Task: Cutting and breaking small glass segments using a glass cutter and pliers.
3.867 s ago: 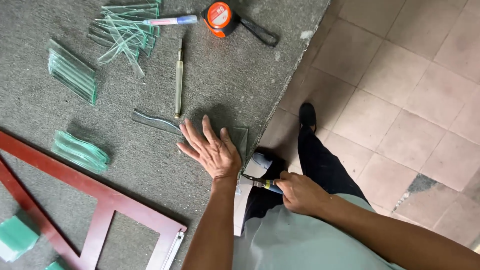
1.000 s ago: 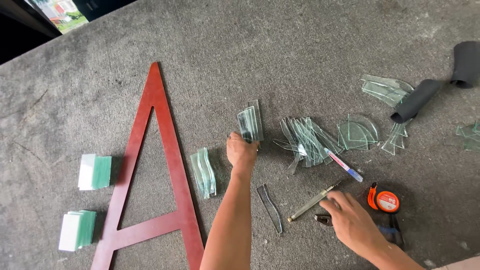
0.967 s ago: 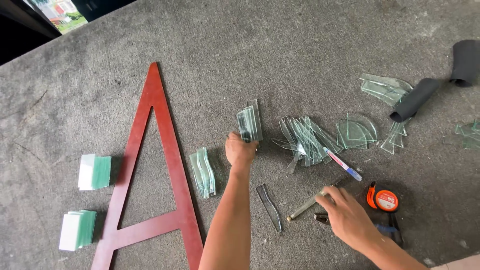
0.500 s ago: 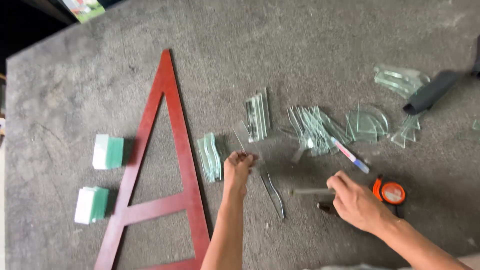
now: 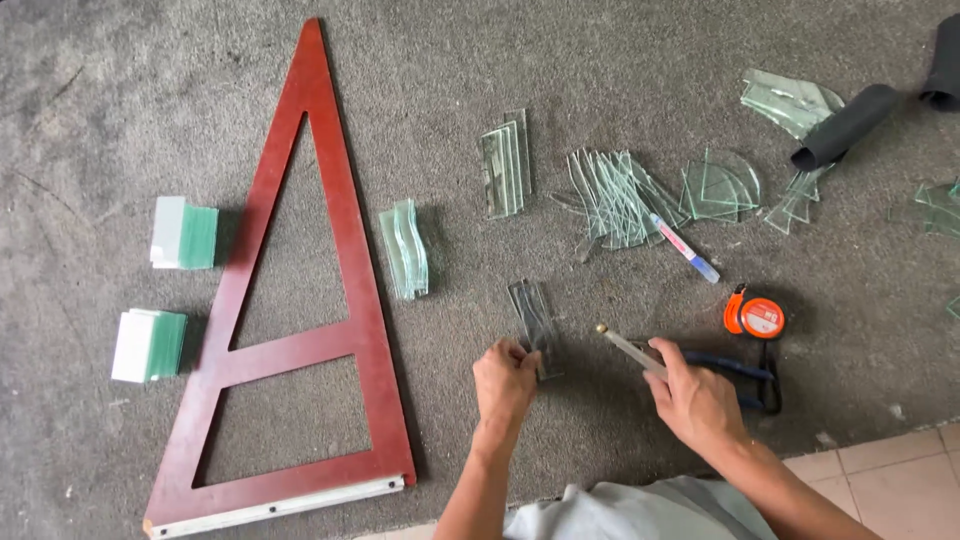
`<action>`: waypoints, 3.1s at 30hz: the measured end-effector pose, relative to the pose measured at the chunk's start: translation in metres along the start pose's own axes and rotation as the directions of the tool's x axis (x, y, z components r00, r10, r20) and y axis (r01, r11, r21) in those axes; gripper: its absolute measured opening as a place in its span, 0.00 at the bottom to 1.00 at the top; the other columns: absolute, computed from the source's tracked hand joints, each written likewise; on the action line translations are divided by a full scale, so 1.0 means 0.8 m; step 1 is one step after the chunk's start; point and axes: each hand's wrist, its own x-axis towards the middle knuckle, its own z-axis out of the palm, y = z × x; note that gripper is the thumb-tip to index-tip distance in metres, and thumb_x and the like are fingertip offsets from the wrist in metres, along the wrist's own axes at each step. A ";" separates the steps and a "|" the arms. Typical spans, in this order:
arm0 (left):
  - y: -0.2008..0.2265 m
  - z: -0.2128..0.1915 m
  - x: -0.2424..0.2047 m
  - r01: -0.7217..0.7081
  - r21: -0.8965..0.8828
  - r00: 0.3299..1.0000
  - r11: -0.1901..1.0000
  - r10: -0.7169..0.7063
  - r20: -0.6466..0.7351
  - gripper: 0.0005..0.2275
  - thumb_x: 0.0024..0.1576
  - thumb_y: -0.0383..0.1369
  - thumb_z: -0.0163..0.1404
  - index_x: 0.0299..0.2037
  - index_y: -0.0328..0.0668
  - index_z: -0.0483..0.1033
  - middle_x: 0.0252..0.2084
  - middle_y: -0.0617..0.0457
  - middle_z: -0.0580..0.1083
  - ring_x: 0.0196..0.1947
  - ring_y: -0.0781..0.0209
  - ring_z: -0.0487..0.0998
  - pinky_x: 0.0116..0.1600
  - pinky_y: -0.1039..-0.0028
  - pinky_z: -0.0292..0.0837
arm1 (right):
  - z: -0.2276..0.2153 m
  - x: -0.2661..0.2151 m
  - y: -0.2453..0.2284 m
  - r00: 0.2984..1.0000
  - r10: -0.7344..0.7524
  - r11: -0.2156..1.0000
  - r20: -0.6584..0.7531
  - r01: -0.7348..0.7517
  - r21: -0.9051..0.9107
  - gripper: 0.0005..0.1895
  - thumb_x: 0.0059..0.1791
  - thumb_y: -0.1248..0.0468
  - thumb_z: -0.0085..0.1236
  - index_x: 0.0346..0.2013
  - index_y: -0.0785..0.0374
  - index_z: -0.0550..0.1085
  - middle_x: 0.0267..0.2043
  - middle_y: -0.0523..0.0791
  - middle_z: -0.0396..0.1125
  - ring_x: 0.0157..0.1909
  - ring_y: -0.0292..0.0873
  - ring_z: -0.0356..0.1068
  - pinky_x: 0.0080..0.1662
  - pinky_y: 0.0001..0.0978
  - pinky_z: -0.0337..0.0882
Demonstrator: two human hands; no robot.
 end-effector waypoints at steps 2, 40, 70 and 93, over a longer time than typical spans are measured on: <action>-0.013 -0.004 0.003 -0.057 0.171 0.998 0.984 0.062 -0.022 0.06 0.45 0.32 0.53 0.24 0.39 0.70 0.13 0.56 0.70 0.08 0.71 0.65 0.13 0.83 0.60 | -0.006 0.003 0.002 0.997 -0.037 0.999 -0.069 0.036 -0.023 0.18 0.40 0.60 0.45 0.44 0.51 0.60 0.12 0.45 0.65 0.13 0.49 0.65 0.18 0.42 0.61; -0.046 -0.039 0.049 -0.729 0.576 0.600 0.371 0.751 0.275 0.32 0.48 0.52 0.35 0.60 0.45 0.43 0.62 0.49 0.47 0.62 0.53 0.44 0.62 0.57 0.34 | 0.025 0.084 -0.131 0.969 0.194 0.646 0.156 -0.246 0.723 0.02 0.32 0.65 0.52 0.16 0.59 0.72 0.06 0.35 0.51 0.13 0.32 0.49 0.20 0.20 0.49; -0.047 -0.033 0.051 -0.667 0.635 0.665 0.389 0.695 0.272 0.28 0.50 0.53 0.33 0.60 0.56 0.44 0.63 0.55 0.45 0.63 0.57 0.42 0.63 0.60 0.32 | 0.028 0.080 -0.129 0.981 0.176 0.664 0.080 -0.178 0.726 0.02 0.34 0.64 0.54 0.18 0.58 0.73 0.08 0.37 0.53 0.15 0.32 0.53 0.20 0.22 0.51; -0.047 -0.033 0.052 -0.681 0.625 0.650 0.382 0.709 0.275 0.28 0.51 0.52 0.32 0.60 0.54 0.44 0.63 0.53 0.44 0.63 0.55 0.41 0.63 0.59 0.31 | 0.019 0.081 -0.134 0.972 0.195 0.642 0.133 -0.229 0.731 0.03 0.36 0.65 0.53 0.17 0.59 0.72 0.07 0.38 0.54 0.13 0.32 0.49 0.19 0.20 0.50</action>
